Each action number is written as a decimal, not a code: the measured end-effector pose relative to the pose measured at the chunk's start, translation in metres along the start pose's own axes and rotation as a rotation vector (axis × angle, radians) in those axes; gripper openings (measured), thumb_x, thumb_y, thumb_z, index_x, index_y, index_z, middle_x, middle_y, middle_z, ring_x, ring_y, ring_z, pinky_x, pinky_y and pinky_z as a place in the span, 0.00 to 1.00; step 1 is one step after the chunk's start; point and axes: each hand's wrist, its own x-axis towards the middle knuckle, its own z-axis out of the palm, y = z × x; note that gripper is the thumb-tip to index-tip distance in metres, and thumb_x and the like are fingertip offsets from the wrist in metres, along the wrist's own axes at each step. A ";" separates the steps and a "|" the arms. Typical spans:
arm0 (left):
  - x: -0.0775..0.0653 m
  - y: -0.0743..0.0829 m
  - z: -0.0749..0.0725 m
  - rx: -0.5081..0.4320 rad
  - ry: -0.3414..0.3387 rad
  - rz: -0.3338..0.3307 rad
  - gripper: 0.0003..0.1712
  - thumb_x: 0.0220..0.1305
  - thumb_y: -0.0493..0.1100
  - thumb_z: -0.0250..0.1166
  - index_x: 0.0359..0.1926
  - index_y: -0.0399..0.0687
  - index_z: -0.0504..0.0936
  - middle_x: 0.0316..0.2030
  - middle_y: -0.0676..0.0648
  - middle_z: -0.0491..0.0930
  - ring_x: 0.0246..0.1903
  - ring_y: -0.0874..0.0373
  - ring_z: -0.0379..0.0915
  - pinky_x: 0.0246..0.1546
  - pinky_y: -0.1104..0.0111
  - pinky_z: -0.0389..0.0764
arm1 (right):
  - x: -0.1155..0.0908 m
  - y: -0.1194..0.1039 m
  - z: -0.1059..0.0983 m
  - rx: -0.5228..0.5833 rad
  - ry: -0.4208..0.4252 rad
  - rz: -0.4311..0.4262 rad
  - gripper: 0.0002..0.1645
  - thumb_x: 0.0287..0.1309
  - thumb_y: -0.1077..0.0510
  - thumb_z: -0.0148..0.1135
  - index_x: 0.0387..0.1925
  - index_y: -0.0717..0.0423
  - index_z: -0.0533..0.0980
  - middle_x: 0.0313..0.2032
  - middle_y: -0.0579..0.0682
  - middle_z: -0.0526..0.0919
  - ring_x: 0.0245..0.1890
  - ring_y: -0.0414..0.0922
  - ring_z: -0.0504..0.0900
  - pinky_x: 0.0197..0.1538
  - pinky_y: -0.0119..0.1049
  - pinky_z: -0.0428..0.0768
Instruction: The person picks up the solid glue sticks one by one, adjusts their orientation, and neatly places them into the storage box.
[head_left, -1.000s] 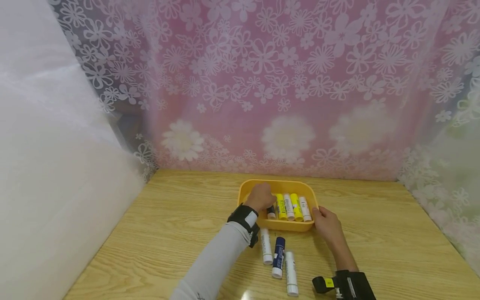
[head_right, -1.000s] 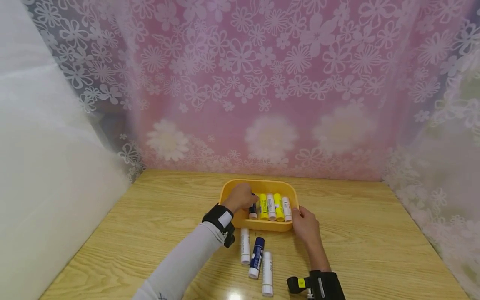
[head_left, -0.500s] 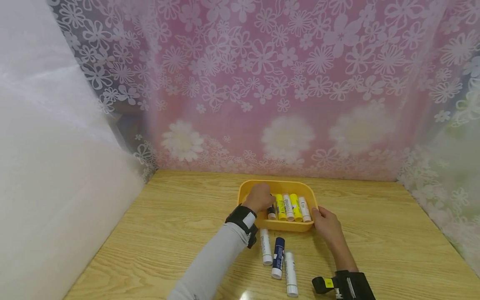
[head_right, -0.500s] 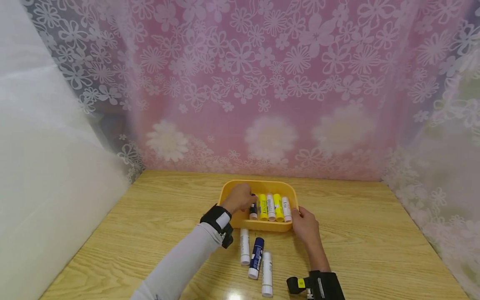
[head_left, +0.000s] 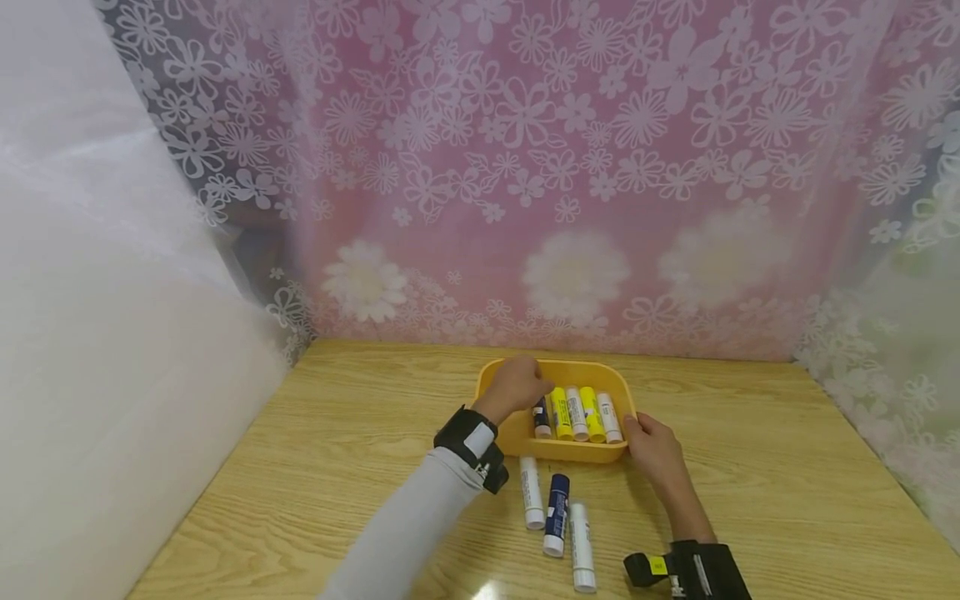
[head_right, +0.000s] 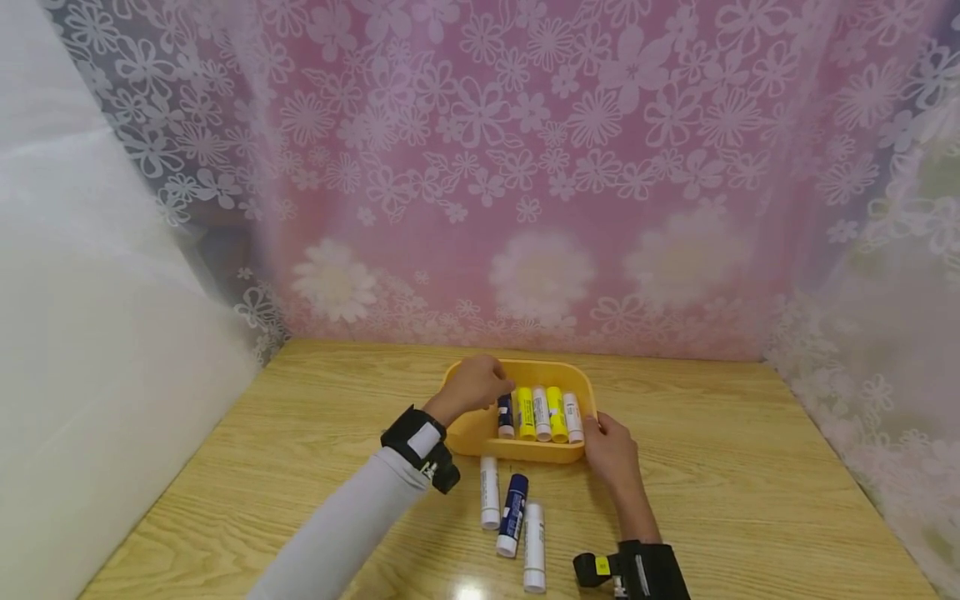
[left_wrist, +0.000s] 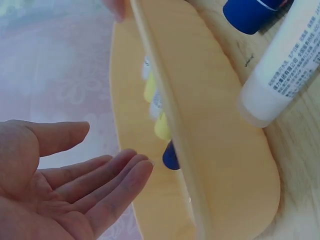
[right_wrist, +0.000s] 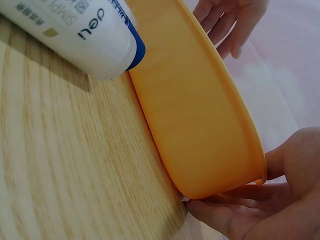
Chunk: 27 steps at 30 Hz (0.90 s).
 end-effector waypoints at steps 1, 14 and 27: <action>-0.001 -0.001 -0.002 0.002 -0.003 0.011 0.17 0.65 0.50 0.61 0.43 0.39 0.82 0.28 0.49 0.77 0.24 0.59 0.74 0.21 0.72 0.75 | 0.000 0.000 0.000 0.001 0.000 -0.001 0.38 0.72 0.41 0.33 0.70 0.66 0.55 0.66 0.68 0.60 0.67 0.63 0.57 0.65 0.59 0.60; -0.029 -0.001 -0.009 0.046 -0.049 0.181 0.16 0.63 0.49 0.64 0.43 0.43 0.84 0.35 0.49 0.82 0.26 0.62 0.74 0.26 0.72 0.76 | 0.002 0.002 0.001 -0.002 0.013 -0.019 0.37 0.72 0.44 0.34 0.69 0.66 0.56 0.66 0.68 0.61 0.67 0.63 0.58 0.65 0.59 0.60; -0.052 0.003 -0.003 0.095 -0.158 0.219 0.10 0.61 0.49 0.66 0.31 0.47 0.84 0.25 0.54 0.75 0.23 0.61 0.68 0.21 0.73 0.69 | 0.002 0.004 0.001 0.027 0.014 -0.032 0.36 0.72 0.44 0.35 0.69 0.66 0.57 0.65 0.68 0.63 0.65 0.62 0.62 0.63 0.57 0.66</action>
